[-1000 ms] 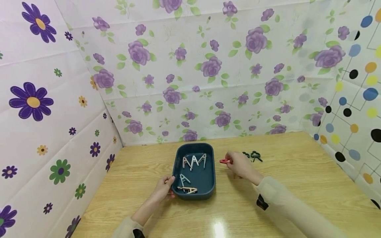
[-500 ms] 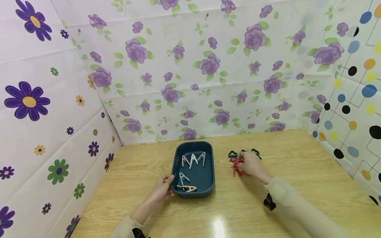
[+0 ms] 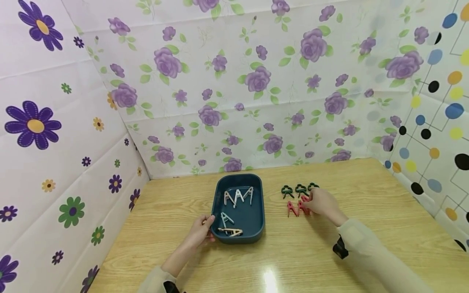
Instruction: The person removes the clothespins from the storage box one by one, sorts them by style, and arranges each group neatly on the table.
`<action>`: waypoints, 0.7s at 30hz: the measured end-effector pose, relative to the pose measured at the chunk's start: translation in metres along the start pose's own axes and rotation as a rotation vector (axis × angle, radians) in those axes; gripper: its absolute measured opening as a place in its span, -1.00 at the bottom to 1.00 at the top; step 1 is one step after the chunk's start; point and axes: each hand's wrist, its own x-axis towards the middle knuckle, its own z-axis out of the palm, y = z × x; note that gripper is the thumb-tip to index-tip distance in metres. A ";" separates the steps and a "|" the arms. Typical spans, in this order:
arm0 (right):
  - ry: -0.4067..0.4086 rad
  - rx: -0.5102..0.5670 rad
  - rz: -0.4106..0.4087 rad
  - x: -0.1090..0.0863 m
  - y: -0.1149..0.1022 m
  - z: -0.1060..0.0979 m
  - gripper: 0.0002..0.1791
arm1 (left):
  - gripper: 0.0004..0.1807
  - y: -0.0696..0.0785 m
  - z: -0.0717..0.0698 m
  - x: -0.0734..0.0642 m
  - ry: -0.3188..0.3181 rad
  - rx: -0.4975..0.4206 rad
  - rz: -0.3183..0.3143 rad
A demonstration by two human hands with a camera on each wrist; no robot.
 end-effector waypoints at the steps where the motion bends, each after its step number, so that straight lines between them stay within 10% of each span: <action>1: -0.008 -0.001 0.013 0.000 0.002 -0.001 -0.65 | -0.60 0.000 0.000 0.000 0.000 0.000 0.001; 21: -0.076 -0.077 0.159 0.000 0.033 -0.007 -0.50 | -0.60 0.000 -0.001 0.001 0.002 0.003 -0.031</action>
